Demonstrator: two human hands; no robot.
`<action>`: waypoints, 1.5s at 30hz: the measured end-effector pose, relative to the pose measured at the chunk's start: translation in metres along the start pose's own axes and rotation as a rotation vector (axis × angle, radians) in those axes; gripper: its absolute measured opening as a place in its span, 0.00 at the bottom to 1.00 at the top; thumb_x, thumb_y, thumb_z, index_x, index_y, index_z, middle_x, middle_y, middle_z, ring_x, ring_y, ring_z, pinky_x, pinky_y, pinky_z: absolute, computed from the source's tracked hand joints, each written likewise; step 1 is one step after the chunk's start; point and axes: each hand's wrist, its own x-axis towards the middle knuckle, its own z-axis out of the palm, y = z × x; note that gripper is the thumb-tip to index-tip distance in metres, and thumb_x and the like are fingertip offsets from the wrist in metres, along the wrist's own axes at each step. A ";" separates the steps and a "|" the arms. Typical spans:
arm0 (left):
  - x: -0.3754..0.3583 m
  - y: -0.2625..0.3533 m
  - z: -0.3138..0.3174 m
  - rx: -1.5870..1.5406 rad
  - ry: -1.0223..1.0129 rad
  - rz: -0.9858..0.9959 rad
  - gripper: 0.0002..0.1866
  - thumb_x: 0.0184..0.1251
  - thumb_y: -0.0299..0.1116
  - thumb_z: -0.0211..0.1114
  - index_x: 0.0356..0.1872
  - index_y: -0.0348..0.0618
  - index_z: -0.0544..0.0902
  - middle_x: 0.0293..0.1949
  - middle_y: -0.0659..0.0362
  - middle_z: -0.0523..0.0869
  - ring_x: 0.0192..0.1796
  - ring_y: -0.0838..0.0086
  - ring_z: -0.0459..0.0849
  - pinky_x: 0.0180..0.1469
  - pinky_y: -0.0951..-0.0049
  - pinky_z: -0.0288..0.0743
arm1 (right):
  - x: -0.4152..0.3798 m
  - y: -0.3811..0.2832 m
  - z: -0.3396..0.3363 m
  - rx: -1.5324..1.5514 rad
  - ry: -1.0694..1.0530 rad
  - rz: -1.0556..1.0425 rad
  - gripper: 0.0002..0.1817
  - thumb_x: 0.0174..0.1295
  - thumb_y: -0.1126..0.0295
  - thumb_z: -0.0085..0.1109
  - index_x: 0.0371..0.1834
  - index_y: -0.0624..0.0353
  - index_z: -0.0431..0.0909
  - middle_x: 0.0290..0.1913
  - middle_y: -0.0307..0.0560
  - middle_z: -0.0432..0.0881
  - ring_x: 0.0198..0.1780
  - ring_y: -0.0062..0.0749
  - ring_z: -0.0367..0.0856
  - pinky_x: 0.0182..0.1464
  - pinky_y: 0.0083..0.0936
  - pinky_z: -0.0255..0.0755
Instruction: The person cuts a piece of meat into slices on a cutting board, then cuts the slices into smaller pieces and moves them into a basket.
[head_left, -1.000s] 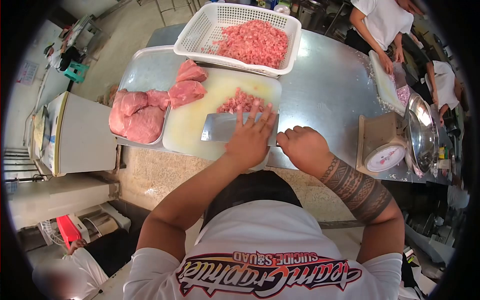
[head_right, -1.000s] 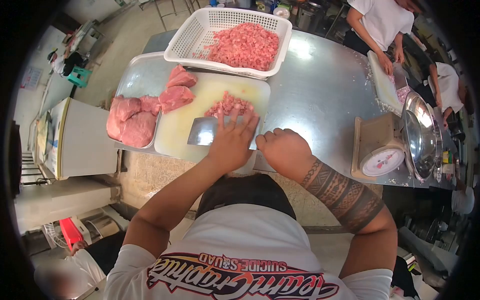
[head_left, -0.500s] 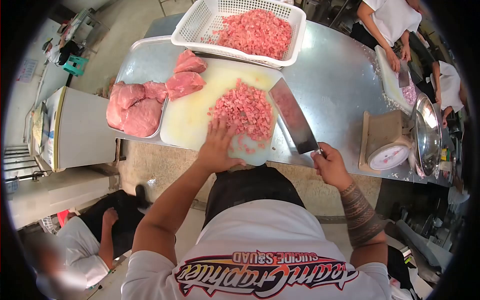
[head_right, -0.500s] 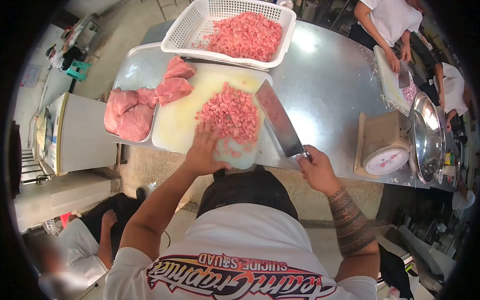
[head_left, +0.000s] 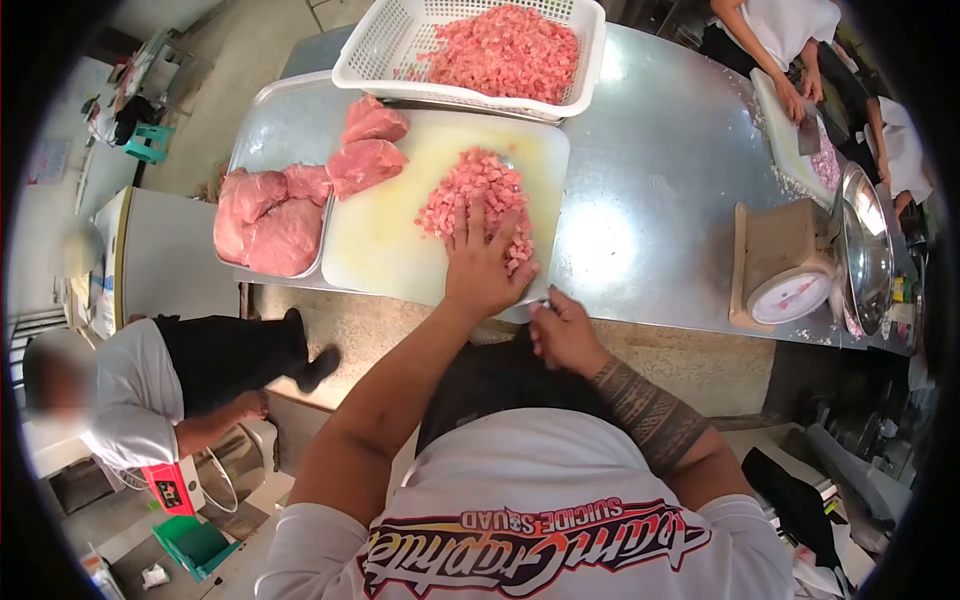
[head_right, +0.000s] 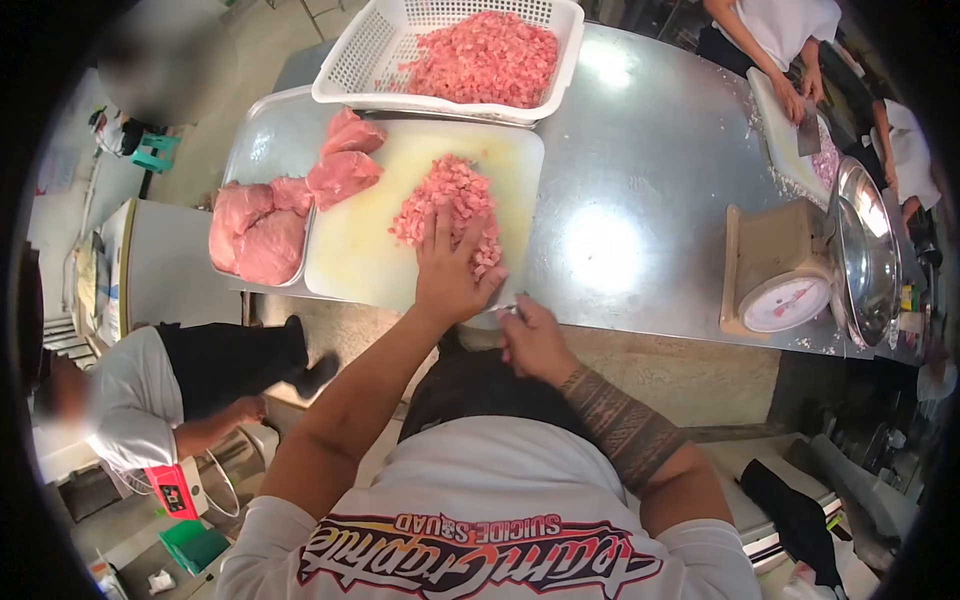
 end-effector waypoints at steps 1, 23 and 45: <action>0.001 -0.002 0.000 -0.028 0.024 0.000 0.44 0.65 0.63 0.72 0.80 0.57 0.74 0.84 0.32 0.58 0.82 0.25 0.57 0.73 0.23 0.59 | 0.002 0.008 0.007 0.039 -0.026 -0.014 0.08 0.82 0.64 0.56 0.50 0.57 0.78 0.28 0.39 0.78 0.23 0.25 0.78 0.26 0.26 0.76; 0.241 -0.010 -0.069 -0.083 0.277 0.291 0.34 0.68 0.47 0.74 0.72 0.43 0.80 0.80 0.26 0.62 0.81 0.29 0.63 0.82 0.39 0.60 | 0.043 -0.191 -0.010 0.105 0.068 -0.222 0.10 0.79 0.65 0.57 0.49 0.62 0.80 0.28 0.39 0.80 0.22 0.24 0.78 0.25 0.25 0.73; 0.152 -0.142 -0.013 -0.011 -0.338 0.235 0.48 0.74 0.59 0.67 0.83 0.33 0.63 0.82 0.29 0.61 0.87 0.36 0.53 0.88 0.44 0.44 | -0.105 0.017 0.027 -0.153 0.734 -0.052 0.09 0.75 0.69 0.62 0.47 0.64 0.82 0.27 0.37 0.82 0.26 0.23 0.82 0.29 0.28 0.78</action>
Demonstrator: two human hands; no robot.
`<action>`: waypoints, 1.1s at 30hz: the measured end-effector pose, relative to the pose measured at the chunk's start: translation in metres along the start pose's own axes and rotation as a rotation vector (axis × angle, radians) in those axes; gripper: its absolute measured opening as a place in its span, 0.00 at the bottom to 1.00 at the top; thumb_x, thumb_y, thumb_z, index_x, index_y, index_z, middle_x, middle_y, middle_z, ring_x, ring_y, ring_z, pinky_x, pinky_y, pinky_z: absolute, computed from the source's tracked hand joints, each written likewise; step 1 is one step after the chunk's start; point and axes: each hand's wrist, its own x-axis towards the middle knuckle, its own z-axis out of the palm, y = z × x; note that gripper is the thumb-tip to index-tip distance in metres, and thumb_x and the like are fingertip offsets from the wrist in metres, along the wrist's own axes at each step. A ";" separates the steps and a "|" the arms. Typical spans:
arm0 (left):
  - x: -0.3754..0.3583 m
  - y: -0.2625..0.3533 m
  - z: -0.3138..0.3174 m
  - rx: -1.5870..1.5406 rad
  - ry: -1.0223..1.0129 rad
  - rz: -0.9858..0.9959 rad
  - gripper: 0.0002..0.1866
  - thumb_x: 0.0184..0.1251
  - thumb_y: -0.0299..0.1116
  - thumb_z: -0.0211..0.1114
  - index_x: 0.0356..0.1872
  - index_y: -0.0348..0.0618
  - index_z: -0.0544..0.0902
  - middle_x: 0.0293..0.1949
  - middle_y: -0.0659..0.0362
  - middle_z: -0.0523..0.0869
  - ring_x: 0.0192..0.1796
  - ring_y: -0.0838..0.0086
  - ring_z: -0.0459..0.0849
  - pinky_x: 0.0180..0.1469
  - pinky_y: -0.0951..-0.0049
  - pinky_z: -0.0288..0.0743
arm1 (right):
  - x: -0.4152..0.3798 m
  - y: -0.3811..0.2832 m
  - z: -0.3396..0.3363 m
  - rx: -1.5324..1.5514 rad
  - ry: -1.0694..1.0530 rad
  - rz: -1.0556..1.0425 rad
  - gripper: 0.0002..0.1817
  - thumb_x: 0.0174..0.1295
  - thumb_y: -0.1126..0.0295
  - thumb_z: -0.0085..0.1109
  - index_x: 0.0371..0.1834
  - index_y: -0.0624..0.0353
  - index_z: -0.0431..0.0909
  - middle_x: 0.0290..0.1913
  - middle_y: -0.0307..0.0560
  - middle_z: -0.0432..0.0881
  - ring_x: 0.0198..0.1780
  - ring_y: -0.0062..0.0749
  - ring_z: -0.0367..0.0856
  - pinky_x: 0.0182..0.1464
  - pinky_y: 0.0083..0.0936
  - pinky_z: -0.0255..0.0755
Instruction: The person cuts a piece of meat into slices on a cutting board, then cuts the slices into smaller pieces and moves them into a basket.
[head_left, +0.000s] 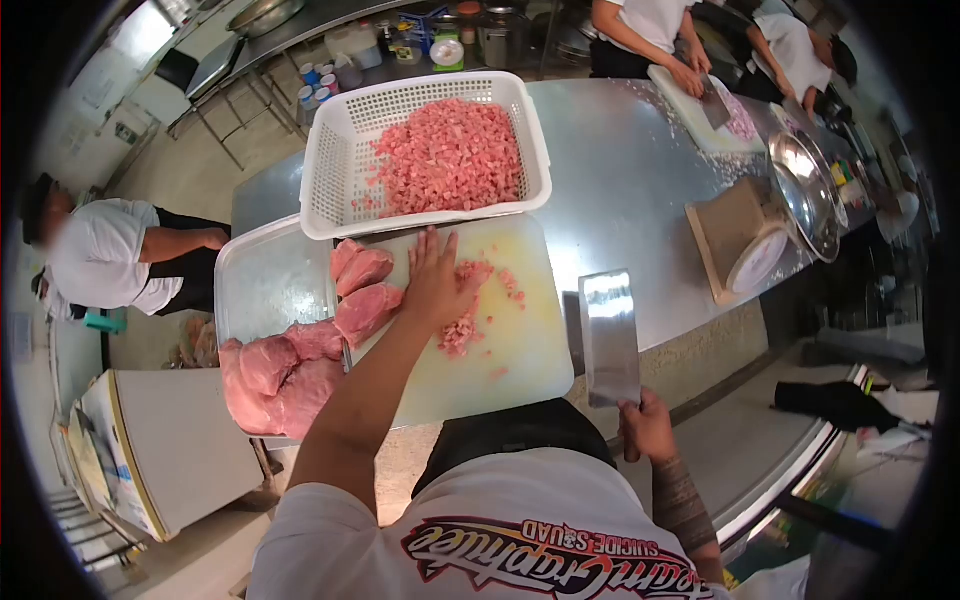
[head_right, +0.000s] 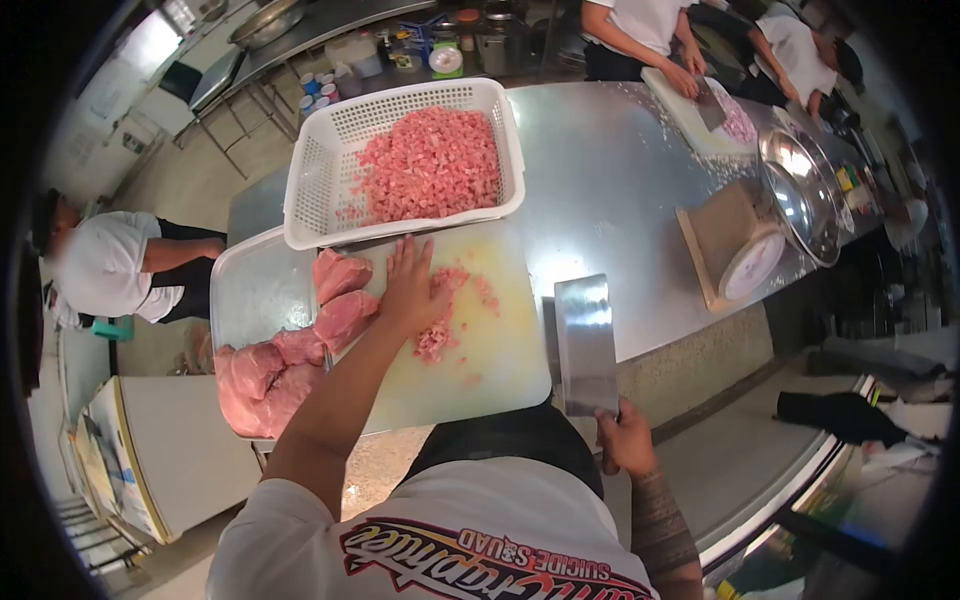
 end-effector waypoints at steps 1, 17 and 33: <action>0.008 0.004 0.002 0.019 -0.027 -0.022 0.51 0.74 0.61 0.66 0.84 0.32 0.60 0.83 0.29 0.59 0.88 0.37 0.50 0.89 0.44 0.41 | 0.001 0.005 0.008 0.047 -0.005 0.036 0.09 0.75 0.68 0.62 0.47 0.64 0.81 0.27 0.37 0.81 0.26 0.24 0.82 0.29 0.28 0.79; -0.011 0.040 -0.020 -0.411 -0.673 0.705 0.41 0.79 0.54 0.65 0.83 0.40 0.67 0.84 0.42 0.64 0.87 0.50 0.59 0.88 0.49 0.50 | -0.025 0.021 0.096 0.290 0.112 0.112 0.09 0.75 0.69 0.61 0.48 0.65 0.81 0.26 0.39 0.81 0.24 0.23 0.80 0.28 0.27 0.78; -0.117 0.060 -0.002 -0.129 -0.003 0.294 0.58 0.57 0.67 0.79 0.85 0.50 0.65 0.83 0.32 0.59 0.82 0.28 0.59 0.82 0.30 0.53 | 0.029 -0.017 0.160 0.006 -0.134 -0.004 0.15 0.73 0.68 0.62 0.55 0.68 0.81 0.29 0.46 0.86 0.25 0.30 0.84 0.30 0.33 0.80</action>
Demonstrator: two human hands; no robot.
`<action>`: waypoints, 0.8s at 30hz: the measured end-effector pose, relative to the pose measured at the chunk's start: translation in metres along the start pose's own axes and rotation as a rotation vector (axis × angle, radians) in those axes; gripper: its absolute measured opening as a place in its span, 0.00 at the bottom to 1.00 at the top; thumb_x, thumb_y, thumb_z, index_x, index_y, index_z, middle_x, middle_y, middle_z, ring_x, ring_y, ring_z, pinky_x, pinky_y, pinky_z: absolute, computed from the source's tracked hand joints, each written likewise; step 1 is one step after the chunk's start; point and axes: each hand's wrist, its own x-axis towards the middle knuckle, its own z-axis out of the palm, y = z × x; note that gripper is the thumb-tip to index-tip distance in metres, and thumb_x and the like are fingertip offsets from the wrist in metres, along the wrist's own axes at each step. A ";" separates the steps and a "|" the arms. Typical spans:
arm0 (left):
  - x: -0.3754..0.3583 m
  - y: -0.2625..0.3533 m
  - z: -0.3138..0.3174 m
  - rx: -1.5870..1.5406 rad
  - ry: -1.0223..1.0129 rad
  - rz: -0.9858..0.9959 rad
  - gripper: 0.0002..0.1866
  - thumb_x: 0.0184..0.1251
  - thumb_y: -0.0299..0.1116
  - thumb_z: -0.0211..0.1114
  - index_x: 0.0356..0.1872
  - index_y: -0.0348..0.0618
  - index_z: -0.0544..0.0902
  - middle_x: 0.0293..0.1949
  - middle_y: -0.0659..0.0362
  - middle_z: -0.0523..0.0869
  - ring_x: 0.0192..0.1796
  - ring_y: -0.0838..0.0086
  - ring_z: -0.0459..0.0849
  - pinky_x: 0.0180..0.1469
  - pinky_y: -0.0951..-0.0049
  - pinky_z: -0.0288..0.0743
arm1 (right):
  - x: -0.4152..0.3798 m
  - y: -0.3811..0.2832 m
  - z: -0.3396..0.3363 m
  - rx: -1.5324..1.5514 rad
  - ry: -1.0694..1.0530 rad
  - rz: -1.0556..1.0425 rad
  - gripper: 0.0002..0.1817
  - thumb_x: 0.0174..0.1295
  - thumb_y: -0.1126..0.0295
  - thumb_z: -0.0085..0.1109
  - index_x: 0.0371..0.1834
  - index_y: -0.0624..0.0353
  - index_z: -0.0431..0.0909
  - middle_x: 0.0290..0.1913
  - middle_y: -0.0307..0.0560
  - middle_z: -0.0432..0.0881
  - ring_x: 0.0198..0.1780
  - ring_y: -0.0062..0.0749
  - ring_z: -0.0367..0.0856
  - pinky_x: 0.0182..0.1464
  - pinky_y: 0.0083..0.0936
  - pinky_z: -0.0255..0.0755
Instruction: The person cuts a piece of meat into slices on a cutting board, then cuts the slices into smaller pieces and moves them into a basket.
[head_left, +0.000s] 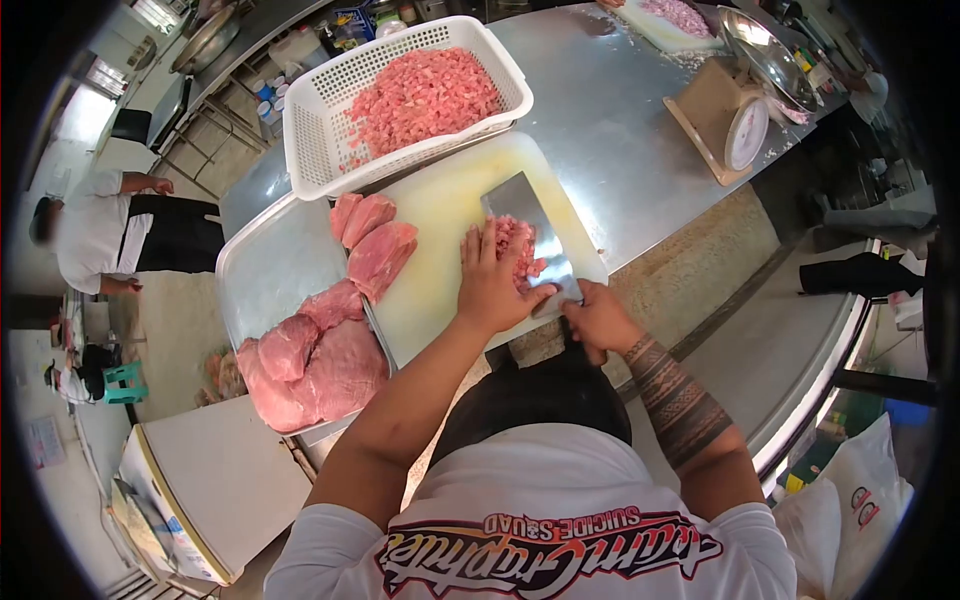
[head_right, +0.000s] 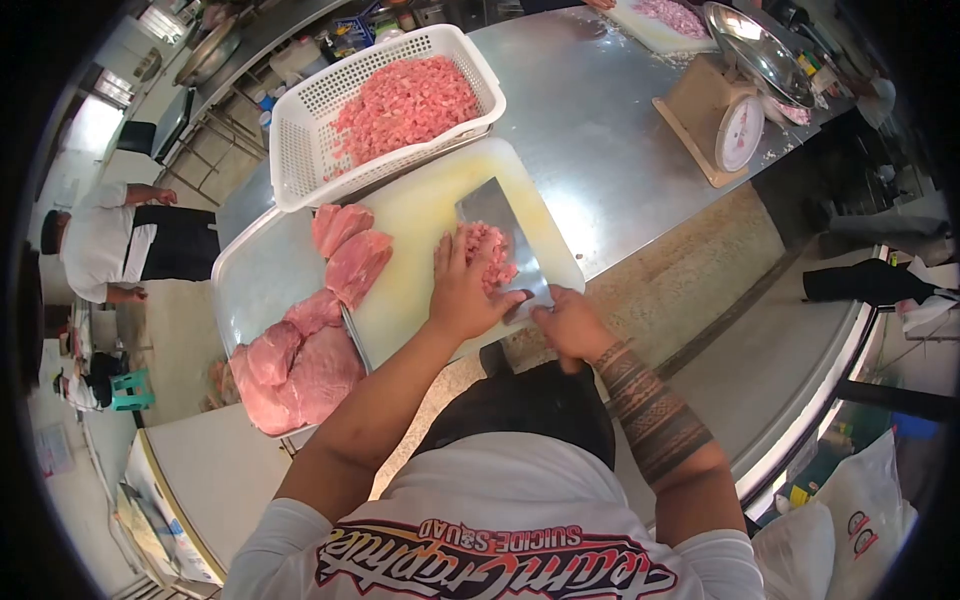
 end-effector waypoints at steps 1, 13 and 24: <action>0.002 0.002 0.002 0.006 0.025 -0.015 0.57 0.58 0.66 0.79 0.85 0.50 0.66 0.83 0.32 0.59 0.82 0.29 0.59 0.82 0.31 0.53 | 0.002 0.002 0.012 -0.009 0.015 -0.019 0.15 0.73 0.68 0.62 0.55 0.68 0.81 0.29 0.48 0.87 0.25 0.32 0.85 0.31 0.35 0.80; 0.015 -0.012 0.009 -0.137 0.215 -0.056 0.41 0.63 0.47 0.78 0.77 0.43 0.76 0.79 0.31 0.64 0.80 0.28 0.62 0.82 0.35 0.58 | -0.007 -0.023 0.062 0.248 -0.095 -0.045 0.11 0.75 0.71 0.58 0.53 0.66 0.79 0.27 0.47 0.85 0.24 0.30 0.86 0.29 0.33 0.80; 0.253 -0.057 -0.114 0.085 0.606 0.157 0.28 0.69 0.44 0.74 0.66 0.40 0.83 0.70 0.32 0.76 0.74 0.35 0.73 0.76 0.41 0.68 | 0.044 -0.142 -0.080 0.216 -0.216 -0.270 0.11 0.76 0.69 0.61 0.54 0.66 0.80 0.27 0.37 0.80 0.25 0.22 0.79 0.29 0.27 0.78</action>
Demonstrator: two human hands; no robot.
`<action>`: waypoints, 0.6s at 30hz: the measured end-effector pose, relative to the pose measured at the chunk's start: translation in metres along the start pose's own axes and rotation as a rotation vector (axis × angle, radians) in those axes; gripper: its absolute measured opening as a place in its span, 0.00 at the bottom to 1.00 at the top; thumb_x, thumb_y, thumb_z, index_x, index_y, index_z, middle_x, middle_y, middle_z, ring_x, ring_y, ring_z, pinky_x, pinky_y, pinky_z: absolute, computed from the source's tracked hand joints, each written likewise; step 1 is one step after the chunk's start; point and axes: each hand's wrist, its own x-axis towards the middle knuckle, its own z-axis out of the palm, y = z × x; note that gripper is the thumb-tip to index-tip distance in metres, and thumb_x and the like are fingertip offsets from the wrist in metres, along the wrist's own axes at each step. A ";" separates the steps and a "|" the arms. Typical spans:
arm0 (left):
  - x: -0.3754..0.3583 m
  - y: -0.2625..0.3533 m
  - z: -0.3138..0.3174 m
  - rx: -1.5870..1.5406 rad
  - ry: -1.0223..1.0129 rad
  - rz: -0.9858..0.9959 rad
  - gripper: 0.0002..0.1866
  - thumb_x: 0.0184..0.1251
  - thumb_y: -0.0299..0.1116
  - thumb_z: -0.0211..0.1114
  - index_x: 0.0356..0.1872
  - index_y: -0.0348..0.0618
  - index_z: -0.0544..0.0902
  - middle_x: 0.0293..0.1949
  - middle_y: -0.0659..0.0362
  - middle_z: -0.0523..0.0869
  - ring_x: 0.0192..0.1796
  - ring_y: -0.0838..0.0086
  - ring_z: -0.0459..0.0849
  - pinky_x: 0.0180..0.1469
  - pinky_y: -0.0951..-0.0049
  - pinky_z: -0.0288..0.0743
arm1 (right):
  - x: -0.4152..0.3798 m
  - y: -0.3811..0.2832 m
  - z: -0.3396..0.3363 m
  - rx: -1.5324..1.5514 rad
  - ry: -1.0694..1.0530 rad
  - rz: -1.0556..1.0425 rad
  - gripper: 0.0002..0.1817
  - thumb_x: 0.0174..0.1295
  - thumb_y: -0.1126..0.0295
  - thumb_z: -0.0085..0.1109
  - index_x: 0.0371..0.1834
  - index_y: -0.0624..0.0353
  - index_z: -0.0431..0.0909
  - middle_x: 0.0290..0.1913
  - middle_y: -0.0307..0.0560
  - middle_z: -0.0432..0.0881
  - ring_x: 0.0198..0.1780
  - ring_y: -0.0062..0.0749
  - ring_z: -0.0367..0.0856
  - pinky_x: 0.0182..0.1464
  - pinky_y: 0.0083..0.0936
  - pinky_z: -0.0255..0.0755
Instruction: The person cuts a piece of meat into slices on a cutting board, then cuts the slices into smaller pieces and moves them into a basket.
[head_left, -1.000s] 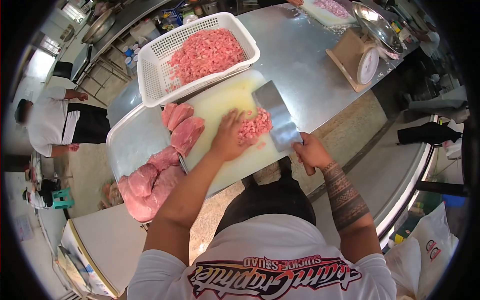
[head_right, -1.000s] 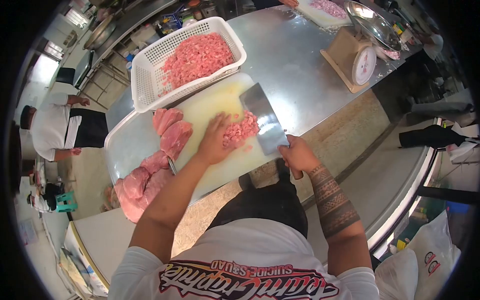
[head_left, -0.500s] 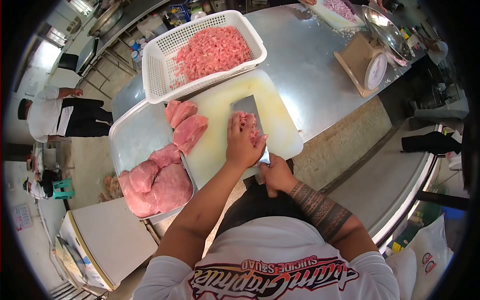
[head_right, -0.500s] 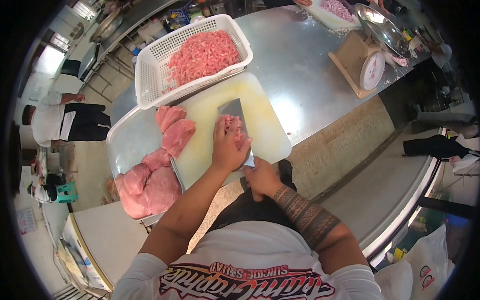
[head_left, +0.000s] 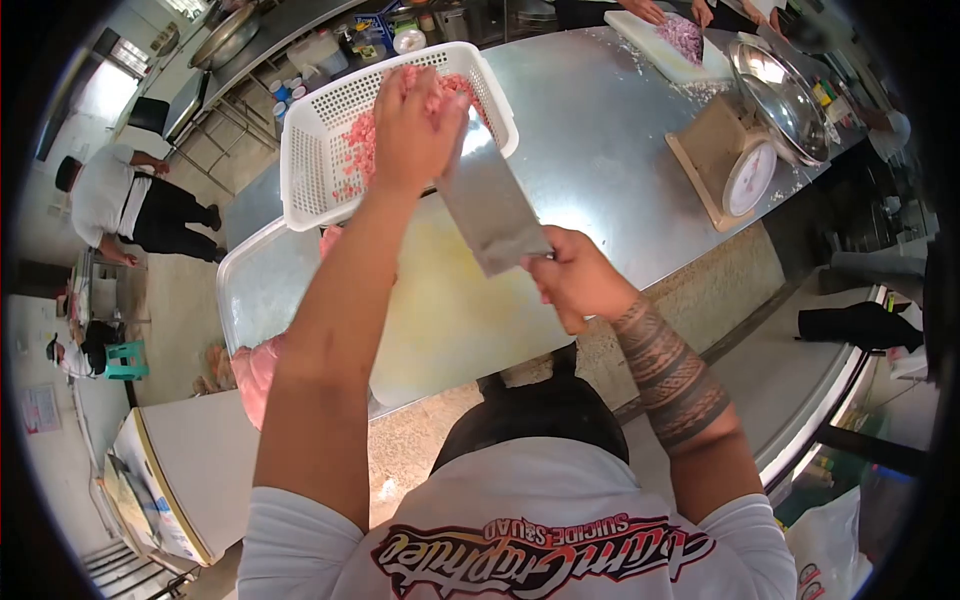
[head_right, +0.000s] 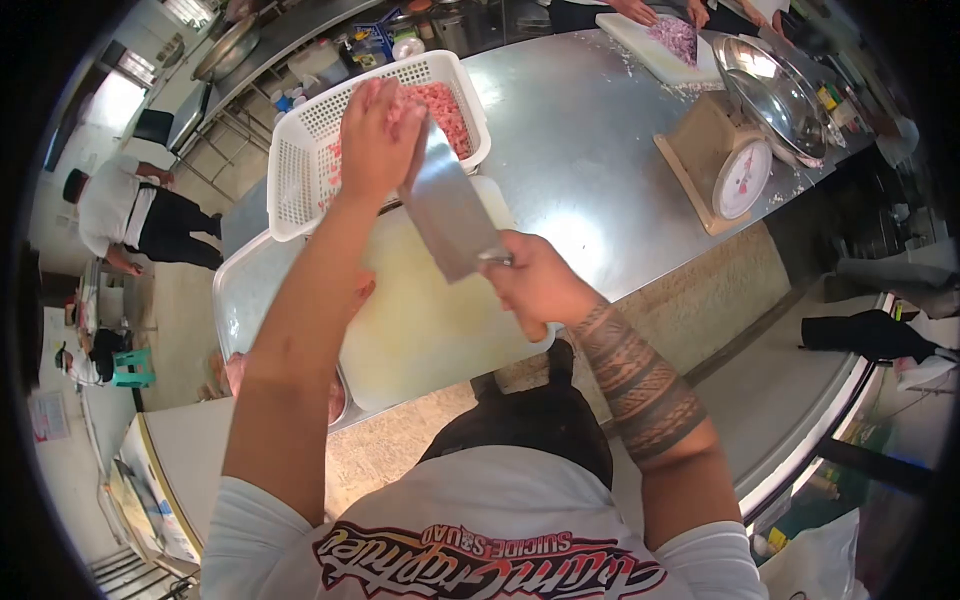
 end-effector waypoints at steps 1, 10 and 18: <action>-0.001 -0.026 0.019 0.029 0.000 0.007 0.25 0.71 0.43 0.72 0.64 0.39 0.84 0.68 0.33 0.78 0.72 0.37 0.75 0.74 0.42 0.70 | -0.005 0.003 -0.018 0.011 -0.019 0.009 0.11 0.77 0.69 0.61 0.54 0.66 0.80 0.27 0.36 0.79 0.25 0.21 0.78 0.28 0.26 0.77; -0.131 0.038 0.039 0.011 -0.665 -0.071 0.15 0.73 0.26 0.62 0.57 0.38 0.87 0.59 0.47 0.86 0.63 0.50 0.82 0.69 0.53 0.76 | -0.085 0.121 -0.107 0.247 0.280 0.211 0.03 0.75 0.75 0.59 0.46 0.63 0.78 0.27 0.40 0.79 0.24 0.25 0.79 0.27 0.27 0.78; -0.145 0.049 0.049 0.065 -0.836 -0.375 0.15 0.69 0.20 0.61 0.53 0.38 0.87 0.56 0.50 0.87 0.59 0.54 0.84 0.64 0.57 0.81 | -0.054 0.134 -0.146 0.129 0.252 0.242 0.02 0.74 0.75 0.59 0.44 0.61 0.77 0.27 0.40 0.79 0.23 0.26 0.78 0.27 0.28 0.78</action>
